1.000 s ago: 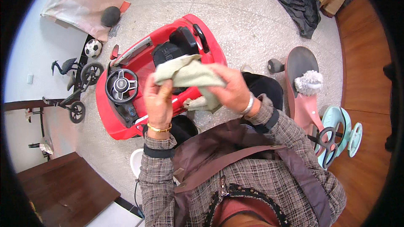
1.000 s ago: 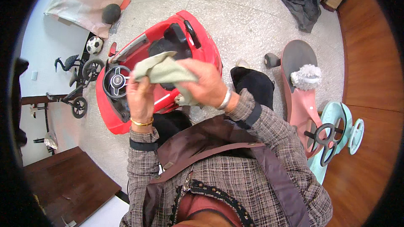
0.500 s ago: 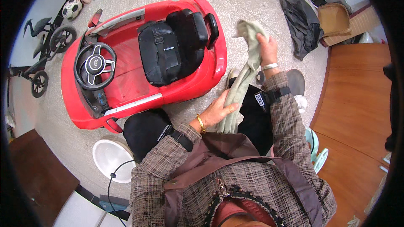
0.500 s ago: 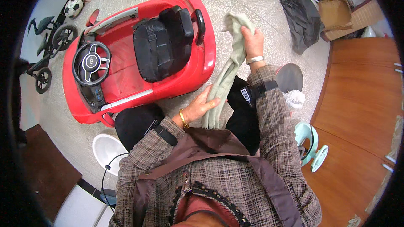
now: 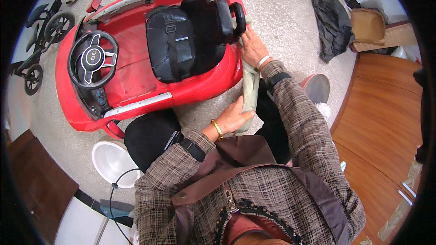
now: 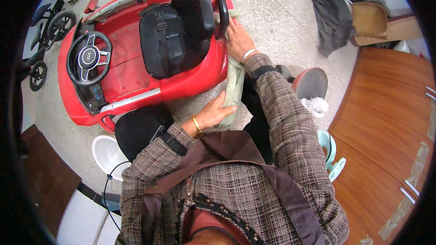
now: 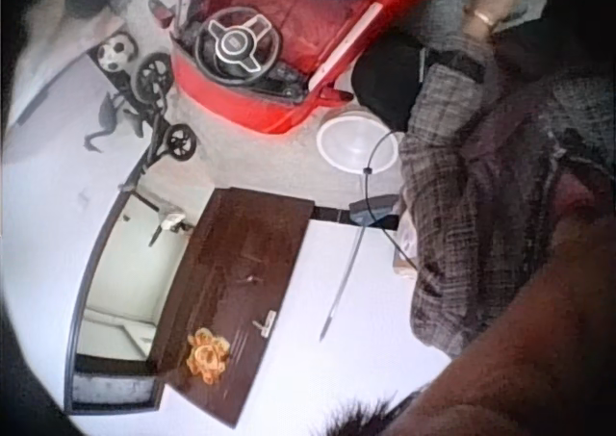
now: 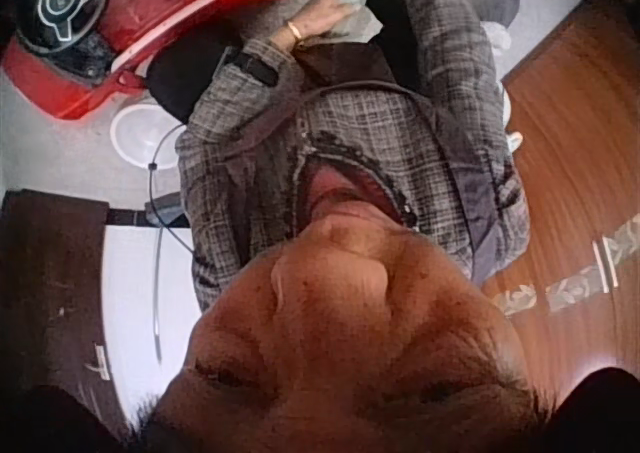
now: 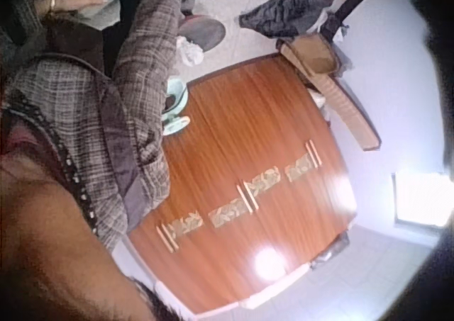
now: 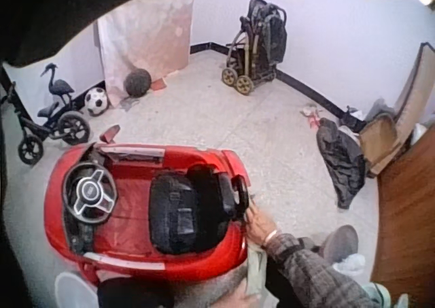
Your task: The person wipes the exterior and interior of a red toy car with a cloth. They flip the car to clean the underside and wheels, then return it upright to wipe the seat and dashboard.
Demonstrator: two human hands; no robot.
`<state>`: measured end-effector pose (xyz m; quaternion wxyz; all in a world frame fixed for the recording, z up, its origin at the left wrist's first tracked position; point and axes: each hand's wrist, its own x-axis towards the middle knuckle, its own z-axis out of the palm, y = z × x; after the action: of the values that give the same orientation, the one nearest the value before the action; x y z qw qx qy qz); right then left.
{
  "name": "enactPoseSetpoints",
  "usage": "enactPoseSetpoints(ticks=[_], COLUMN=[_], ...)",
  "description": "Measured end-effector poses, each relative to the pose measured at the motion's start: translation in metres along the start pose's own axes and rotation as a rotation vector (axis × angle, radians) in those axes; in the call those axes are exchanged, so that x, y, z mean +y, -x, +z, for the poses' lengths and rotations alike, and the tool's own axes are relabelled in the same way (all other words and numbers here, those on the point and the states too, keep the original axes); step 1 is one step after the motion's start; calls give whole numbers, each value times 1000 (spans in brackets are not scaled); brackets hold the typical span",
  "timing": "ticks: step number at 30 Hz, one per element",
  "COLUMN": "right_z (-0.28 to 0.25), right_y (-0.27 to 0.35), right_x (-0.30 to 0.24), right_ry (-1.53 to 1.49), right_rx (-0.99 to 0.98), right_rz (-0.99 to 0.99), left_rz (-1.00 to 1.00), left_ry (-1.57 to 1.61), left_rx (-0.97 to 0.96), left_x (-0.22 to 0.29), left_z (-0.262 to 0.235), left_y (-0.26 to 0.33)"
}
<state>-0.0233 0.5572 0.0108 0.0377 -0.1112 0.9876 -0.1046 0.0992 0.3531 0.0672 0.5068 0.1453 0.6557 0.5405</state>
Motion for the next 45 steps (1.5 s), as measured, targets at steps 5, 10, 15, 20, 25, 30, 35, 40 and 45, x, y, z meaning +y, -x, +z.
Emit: enactPoseSetpoints(ticks=[5, 10, 15, 20, 25, 30, 35, 40, 45], right_z=[5, 5, 4, 8, 13, 4, 12, 13, 0], right_y=[25, 56, 46, 12, 4, 5, 27, 62, 81], right_x=[-22, -58, -81, -86, -97, -104, -128, -144, -140], right_ry=[25, 207, 89, 240, 259, 190, 233, 106, -187], right_rx=[70, -92, 103, -98, -229, -371, -374, -360, 8], right_rz=[69, -88, 90, 223, 406, 476, 502, 426, 451], left_rz=[54, 34, 119, 190, 222, 196, 115, 98, 215], left_ry=[40, -55, -66, -50, 28, 24, -76, -183, -82], left_rx=[-26, -78, 8, 125, 123, 86, -11, -142, -141], left_x=[-4, -2, 6, 9, 7, 7, 6, 9, 13], left_z=[-1, -5, -11, -19, -23, -24, -31, -33, -34], left_y=[1, 10, 26, 32, 35, 42, 55, 70, 77])
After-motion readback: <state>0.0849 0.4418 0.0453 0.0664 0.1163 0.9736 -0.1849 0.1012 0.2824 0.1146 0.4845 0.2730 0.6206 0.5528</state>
